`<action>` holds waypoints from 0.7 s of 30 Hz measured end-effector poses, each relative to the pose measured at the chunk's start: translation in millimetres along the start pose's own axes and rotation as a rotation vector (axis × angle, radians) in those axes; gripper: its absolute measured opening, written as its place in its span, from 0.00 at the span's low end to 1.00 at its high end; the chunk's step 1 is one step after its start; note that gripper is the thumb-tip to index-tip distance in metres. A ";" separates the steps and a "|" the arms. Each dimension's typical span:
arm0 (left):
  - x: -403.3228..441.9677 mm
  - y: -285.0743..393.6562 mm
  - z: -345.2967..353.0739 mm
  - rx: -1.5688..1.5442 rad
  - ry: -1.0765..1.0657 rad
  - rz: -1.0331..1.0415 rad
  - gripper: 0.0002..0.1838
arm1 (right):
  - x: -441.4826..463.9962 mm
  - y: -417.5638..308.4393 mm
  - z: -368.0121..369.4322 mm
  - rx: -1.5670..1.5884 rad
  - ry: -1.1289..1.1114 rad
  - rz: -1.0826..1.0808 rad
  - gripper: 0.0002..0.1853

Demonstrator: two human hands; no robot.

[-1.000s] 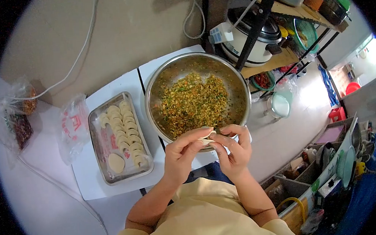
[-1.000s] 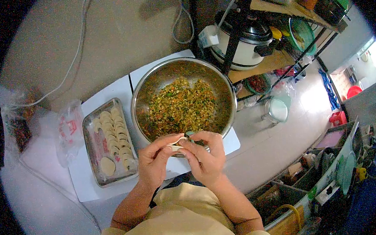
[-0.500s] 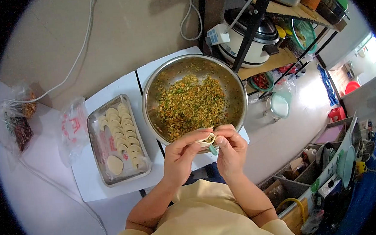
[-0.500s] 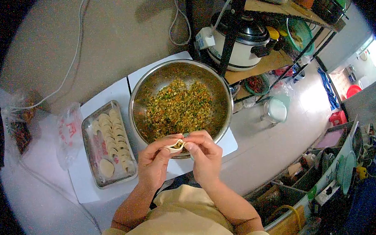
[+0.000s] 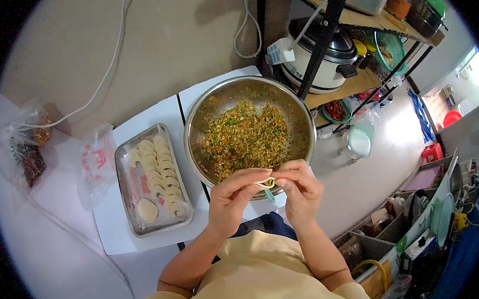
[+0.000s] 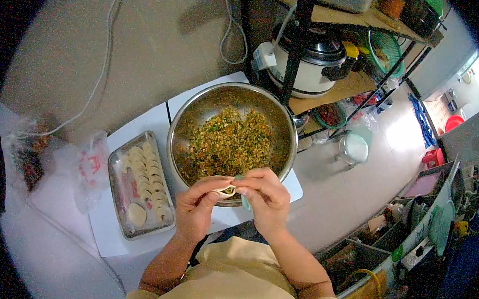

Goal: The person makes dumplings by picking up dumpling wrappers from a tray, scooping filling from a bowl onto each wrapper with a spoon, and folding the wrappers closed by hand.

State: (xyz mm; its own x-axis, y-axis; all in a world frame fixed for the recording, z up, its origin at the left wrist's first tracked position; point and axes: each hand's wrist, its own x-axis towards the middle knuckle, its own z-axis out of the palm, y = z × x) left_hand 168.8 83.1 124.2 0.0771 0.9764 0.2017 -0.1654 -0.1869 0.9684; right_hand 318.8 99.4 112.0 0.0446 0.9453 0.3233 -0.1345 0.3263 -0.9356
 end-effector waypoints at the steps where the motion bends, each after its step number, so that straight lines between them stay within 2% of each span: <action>1: 0.8 1.7 0.8 0.002 -0.001 -0.001 0.11 | 1.1 -0.9 -0.4 0.001 0.001 0.000 0.09; 4: 1.0 4.6 3.1 0.046 -0.022 -0.017 0.12 | 3.7 -3.2 -2.7 -0.076 -0.002 -0.045 0.10; 6: 0.5 5.8 4.4 -0.132 -0.004 -0.164 0.11 | 4.4 -3.4 -5.2 -0.251 -0.028 -0.235 0.09; 7: 1.0 3.6 4.5 -0.131 -0.002 -0.162 0.11 | 4.9 -4.0 -4.0 -0.249 -0.030 -0.237 0.09; 9: 1.6 -3.6 3.6 -0.194 0.024 -0.098 0.09 | 4.9 -6.7 0.1 -0.059 0.034 -0.056 0.04; 13: 0.3 -4.2 1.9 -0.179 0.004 -0.120 0.08 | 8.6 -7.4 -2.5 -0.113 -0.042 -0.127 0.05; 15: 1.0 -0.3 6.0 -0.135 -0.020 -0.147 0.08 | 8.7 0.4 -6.0 -0.215 -0.034 -0.227 0.10; 19: 2.3 1.4 8.1 -0.124 -0.001 -0.128 0.07 | 6.1 1.9 -1.4 -0.134 0.016 -0.123 0.10; 21: 2.1 -2.0 5.6 -0.167 0.036 -0.144 0.07 | 7.6 -3.8 3.3 -0.119 0.049 -0.077 0.04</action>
State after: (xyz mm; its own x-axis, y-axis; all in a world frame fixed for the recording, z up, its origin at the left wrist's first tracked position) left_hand 174.8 84.9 123.5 0.0770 0.9955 0.0550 -0.3160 -0.0280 0.9483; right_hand 316.3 105.3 118.6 0.0991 0.9152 0.3906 -0.0102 0.3934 -0.9193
